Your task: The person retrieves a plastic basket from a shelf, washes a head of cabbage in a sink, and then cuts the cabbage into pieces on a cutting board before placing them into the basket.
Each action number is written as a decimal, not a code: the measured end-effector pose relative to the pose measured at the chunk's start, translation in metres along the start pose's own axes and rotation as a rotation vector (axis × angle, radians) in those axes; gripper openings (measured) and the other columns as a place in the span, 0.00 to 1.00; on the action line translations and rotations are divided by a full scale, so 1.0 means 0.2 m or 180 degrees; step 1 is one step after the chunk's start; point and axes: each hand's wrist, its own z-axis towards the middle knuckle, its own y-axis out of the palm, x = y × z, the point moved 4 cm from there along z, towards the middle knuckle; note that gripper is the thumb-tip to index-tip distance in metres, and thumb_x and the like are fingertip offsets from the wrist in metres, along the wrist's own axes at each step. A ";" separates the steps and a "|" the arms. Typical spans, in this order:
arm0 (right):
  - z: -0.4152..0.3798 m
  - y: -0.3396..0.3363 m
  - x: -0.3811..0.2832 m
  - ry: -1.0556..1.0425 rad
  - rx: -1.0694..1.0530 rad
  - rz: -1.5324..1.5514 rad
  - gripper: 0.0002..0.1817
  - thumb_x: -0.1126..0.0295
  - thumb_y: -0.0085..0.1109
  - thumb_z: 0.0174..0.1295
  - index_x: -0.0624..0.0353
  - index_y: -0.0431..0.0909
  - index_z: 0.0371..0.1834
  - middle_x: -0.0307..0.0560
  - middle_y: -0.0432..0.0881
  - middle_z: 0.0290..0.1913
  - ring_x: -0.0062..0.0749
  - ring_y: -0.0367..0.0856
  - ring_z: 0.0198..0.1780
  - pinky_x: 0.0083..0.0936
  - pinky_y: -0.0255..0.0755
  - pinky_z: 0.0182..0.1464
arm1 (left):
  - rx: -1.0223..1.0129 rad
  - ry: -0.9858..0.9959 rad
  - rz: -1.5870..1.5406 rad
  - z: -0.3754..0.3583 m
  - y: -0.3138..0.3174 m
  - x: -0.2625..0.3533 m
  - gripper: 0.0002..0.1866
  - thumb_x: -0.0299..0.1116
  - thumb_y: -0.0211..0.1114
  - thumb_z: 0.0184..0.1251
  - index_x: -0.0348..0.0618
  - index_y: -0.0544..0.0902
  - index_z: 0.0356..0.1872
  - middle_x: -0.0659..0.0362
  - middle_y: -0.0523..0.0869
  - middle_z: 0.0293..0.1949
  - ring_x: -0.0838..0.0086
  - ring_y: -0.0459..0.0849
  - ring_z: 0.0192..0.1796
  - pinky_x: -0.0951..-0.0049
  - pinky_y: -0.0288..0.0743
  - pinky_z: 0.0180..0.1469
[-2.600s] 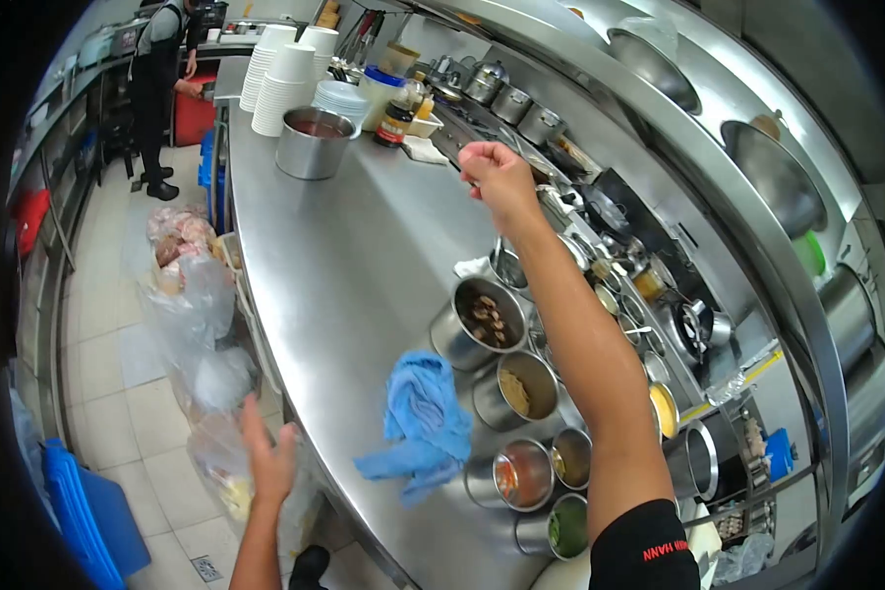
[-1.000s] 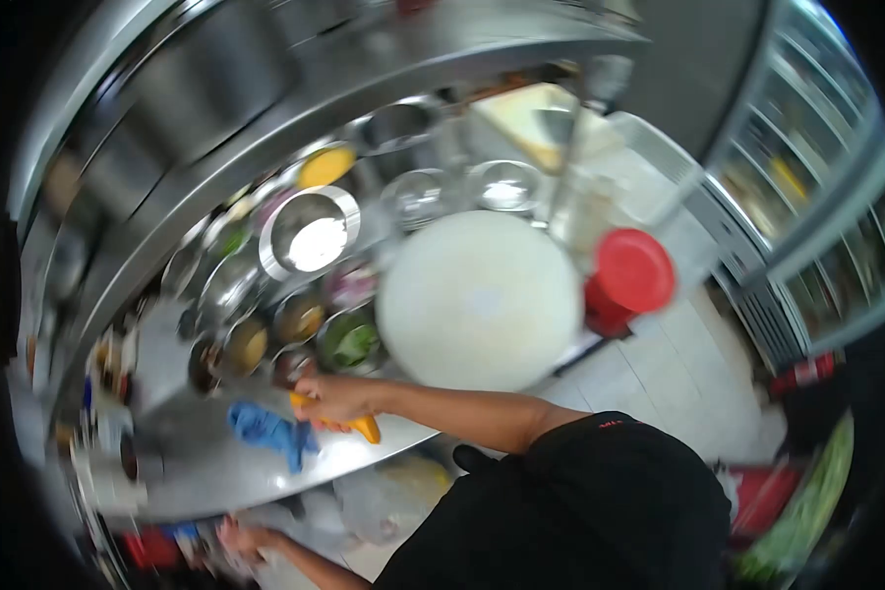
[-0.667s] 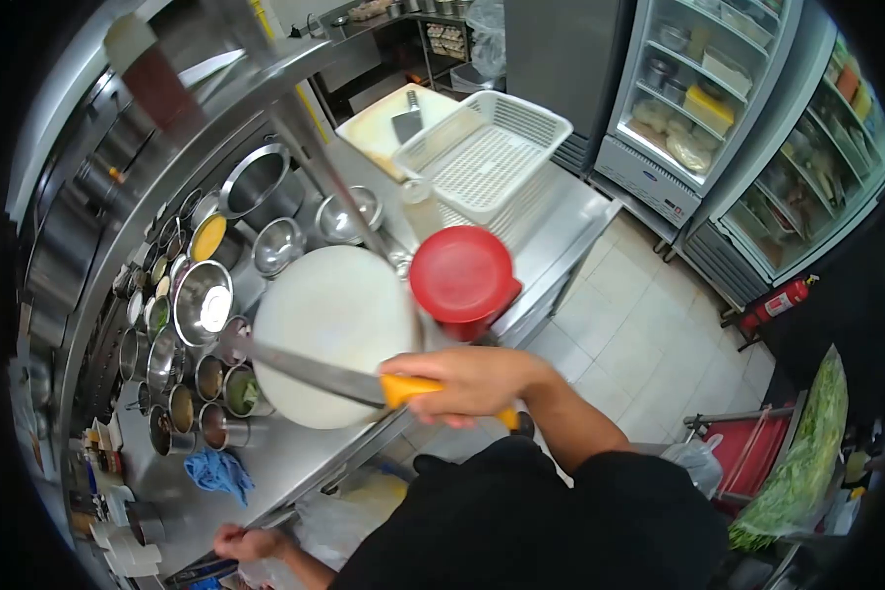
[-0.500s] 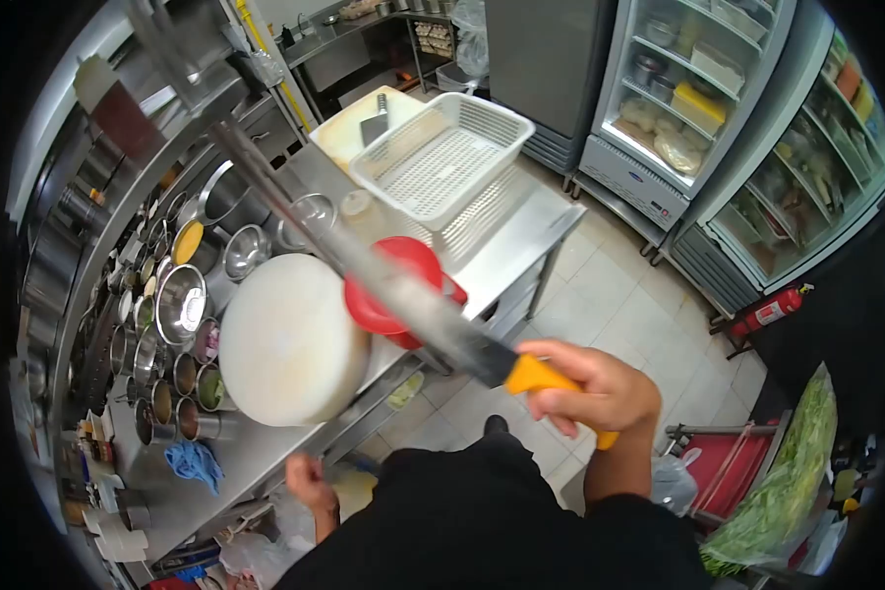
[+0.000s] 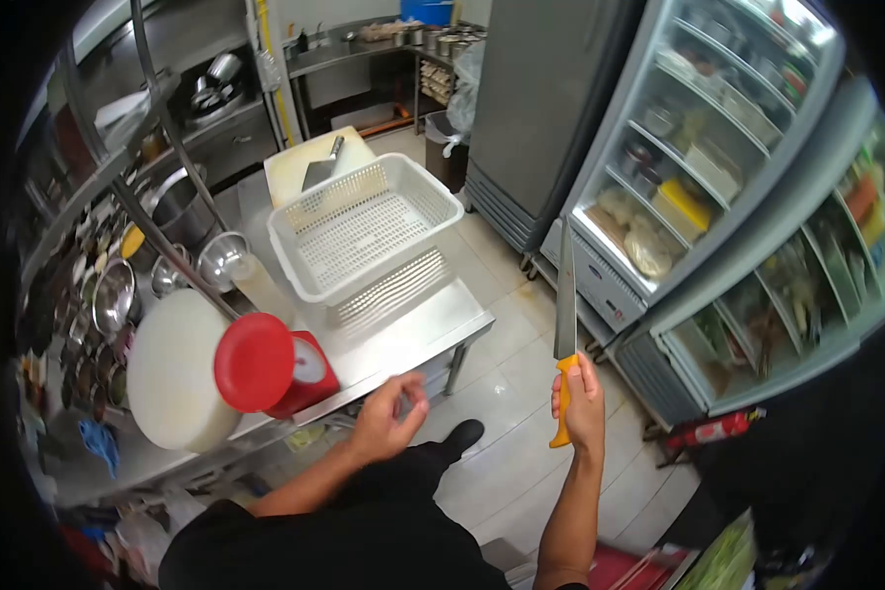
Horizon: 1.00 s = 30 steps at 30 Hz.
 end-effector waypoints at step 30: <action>3.23 0.49 -0.06 -0.0432 -0.2691 -0.1287 0.26 0.77 0.54 0.59 0.66 0.67 0.63 0.33 0.72 0.25 0.13 0.69 0.23 0.14 0.64 0.24 | 0.1825 -0.1070 0.2955 1.61 -0.07 0.02 0.27 0.40 0.71 0.56 0.38 0.77 0.56 0.45 0.82 0.49 0.54 0.80 0.52 0.62 0.73 0.56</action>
